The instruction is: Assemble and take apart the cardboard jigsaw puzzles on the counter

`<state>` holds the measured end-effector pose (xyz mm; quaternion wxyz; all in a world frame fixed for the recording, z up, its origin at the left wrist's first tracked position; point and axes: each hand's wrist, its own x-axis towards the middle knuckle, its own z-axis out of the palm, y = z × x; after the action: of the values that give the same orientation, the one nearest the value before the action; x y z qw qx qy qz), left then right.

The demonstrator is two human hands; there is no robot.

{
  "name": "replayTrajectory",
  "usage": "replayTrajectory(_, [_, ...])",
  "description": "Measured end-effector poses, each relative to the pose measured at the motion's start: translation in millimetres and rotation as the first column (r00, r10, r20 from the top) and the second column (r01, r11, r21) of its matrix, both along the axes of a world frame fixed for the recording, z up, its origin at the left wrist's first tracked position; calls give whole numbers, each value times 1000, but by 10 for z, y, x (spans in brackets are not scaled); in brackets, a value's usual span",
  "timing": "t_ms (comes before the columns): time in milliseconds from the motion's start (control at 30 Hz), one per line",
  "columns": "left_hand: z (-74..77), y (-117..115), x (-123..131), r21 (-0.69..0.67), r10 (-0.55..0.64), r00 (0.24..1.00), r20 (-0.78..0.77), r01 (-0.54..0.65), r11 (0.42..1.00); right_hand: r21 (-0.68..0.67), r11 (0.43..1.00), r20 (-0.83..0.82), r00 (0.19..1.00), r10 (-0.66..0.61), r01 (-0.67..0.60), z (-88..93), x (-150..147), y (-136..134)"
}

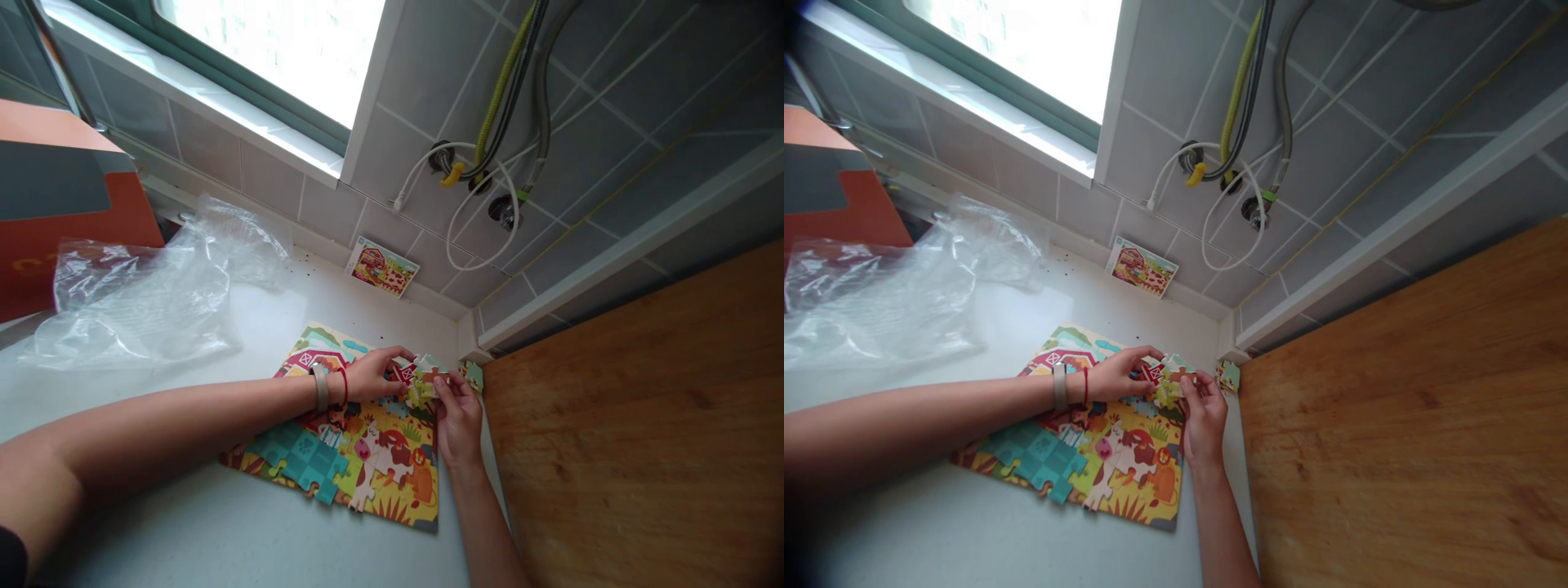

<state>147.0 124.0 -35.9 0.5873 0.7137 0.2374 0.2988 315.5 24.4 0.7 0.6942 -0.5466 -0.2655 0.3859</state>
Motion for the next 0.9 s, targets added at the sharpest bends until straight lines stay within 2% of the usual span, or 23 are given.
replayTrajectory(100, [11, 9, -4, -10, -12, 1000, -14, 12, 1000, 40, 999, 54, 998, -12, 10, 7, 0, -5])
replayTrajectory(233, [14, 26, -10, -34, -55, 998, 0, 55, 998, 20, 1000, -55, 998, 5, -4, 24, 14, 2])
replayTrajectory(367, [47, 12, -28, -23, -104, 994, 27, 104, 994, -36, 990, -101, 986, 132, -136, 42, 81, -24])
replayTrajectory(433, [71, -3, -36, -32, -148, 988, 49, 150, 988, -46, 979, -82, 978, 193, -197, 47, 115, -38])
replayTrajectory(500, [85, -14, -40, -33, -141, 989, 46, 143, 989, -51, 976, -25, 977, 211, -212, 43, 132, -39])
replayTrajectory(600, [79, -16, -33, 2, -57, 998, -7, 57, 998, -50, 988, 167, 974, 152, -146, 13, 124, -18])
replayTrajectory(733, [60, -13, -14, -5, -4, 999, -42, 3, 1000, 18, 999, 395, 918, 21, -30, -62, 100, -11])
replayTrajectory(833, [84, -18, -17, -48, -26, 1000, -13, 25, 999, 53, 998, 388, 920, -44, 25, -93, 83, -22])
replayTrajectory(900, [117, -24, -34, -81, -80, 996, 43, 84, 993, 43, 998, 270, 961, -57, 47, -77, 70, -18])
